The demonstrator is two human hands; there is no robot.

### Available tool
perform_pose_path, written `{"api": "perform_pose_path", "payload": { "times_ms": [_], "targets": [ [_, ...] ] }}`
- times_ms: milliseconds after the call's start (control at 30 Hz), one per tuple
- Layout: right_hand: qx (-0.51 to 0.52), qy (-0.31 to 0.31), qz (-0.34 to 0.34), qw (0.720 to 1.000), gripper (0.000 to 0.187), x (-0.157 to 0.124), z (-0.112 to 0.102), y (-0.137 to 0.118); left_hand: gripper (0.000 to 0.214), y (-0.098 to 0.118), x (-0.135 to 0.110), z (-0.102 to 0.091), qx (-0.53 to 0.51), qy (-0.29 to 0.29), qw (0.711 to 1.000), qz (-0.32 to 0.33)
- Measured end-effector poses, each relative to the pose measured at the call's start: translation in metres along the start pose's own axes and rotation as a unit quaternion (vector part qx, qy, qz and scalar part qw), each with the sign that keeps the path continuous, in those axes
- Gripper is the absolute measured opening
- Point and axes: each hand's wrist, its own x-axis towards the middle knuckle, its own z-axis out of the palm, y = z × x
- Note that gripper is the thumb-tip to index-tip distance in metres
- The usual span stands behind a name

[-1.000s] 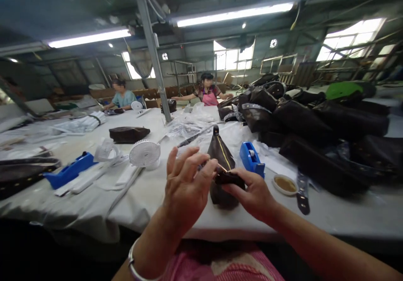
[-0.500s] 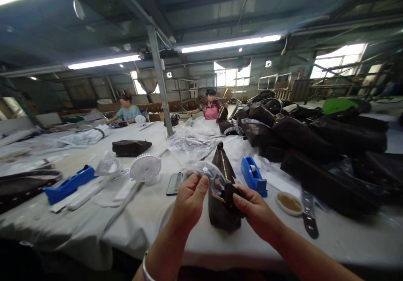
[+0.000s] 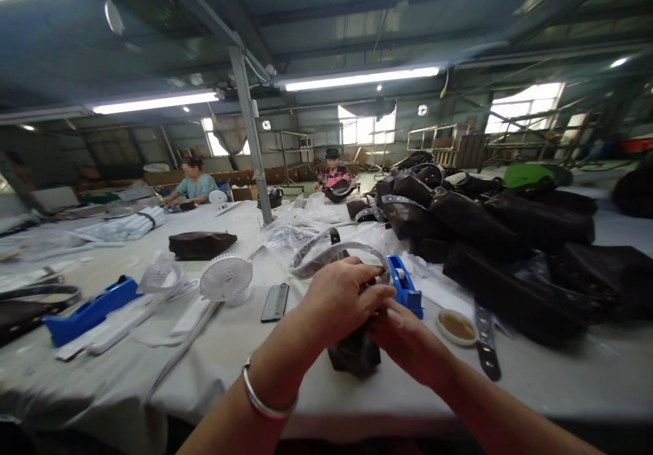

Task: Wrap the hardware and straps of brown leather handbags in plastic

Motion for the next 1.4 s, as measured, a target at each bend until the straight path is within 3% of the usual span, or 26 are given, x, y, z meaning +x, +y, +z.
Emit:
{"api": "perform_pose_path", "payload": {
  "times_ms": [67, 167, 300, 367, 467, 533, 633, 833, 967, 1133, 1400],
  "targets": [
    [0.067, 0.055, 0.013, 0.996, 0.047, 0.003, 0.006, 0.001, 0.033, -0.001, -0.001, 0.005, 0.011, 0.002, 1.000, -0.005],
    [0.073, 0.124, 0.018, 0.989, 0.040, 0.008, 0.013, 0.001, 0.046, -0.007, -0.013, 0.012, -0.064, 0.034, 0.997, -0.026],
    [0.046, 0.153, 0.022, 0.987, 0.037, 0.012, 0.011, 0.004, 0.027, -0.011, -0.047, 0.024, -0.157, 0.087, 0.981, -0.072],
    [0.045, 0.156, 0.025, 0.986, 0.040, 0.013, 0.009, 0.008, 0.035, -0.008, -0.066, 0.035, -0.164, 0.114, 0.973, -0.113],
    [0.038, 0.157, 0.040, 0.986, 0.041, 0.016, 0.011, 0.015, 0.048, -0.001, -0.084, 0.051, -0.084, 0.156, 0.972, -0.152],
    [-0.001, 0.164, 0.030, 0.986, 0.041, 0.019, 0.014, 0.016, 0.037, 0.000, -0.088, 0.056, -0.003, 0.179, 0.974, -0.139],
    [-0.121, 0.154, -0.014, 0.981, 0.043, 0.022, 0.016, 0.013, 0.017, -0.002, -0.088, 0.056, 0.126, 0.155, 0.976, -0.090],
    [-0.258, 0.133, -0.036, 0.956, 0.051, 0.025, 0.013, 0.011, 0.017, -0.012, -0.083, 0.051, 0.259, 0.133, 0.955, -0.057],
    [-0.271, 0.105, 0.055, 0.955, 0.060, 0.029, 0.008, 0.015, 0.018, -0.024, -0.082, 0.044, 0.316, 0.131, 0.939, -0.035],
    [-0.166, 0.052, 0.234, 0.957, 0.062, 0.035, -0.003, 0.012, 0.018, -0.042, -0.081, 0.031, 0.335, 0.105, 0.936, -0.009],
    [-0.108, -0.025, 0.284, 0.952, 0.070, 0.038, -0.009, 0.008, 0.020, -0.061, -0.077, 0.023, 0.316, 0.077, 0.945, -0.022]
  ]
}}
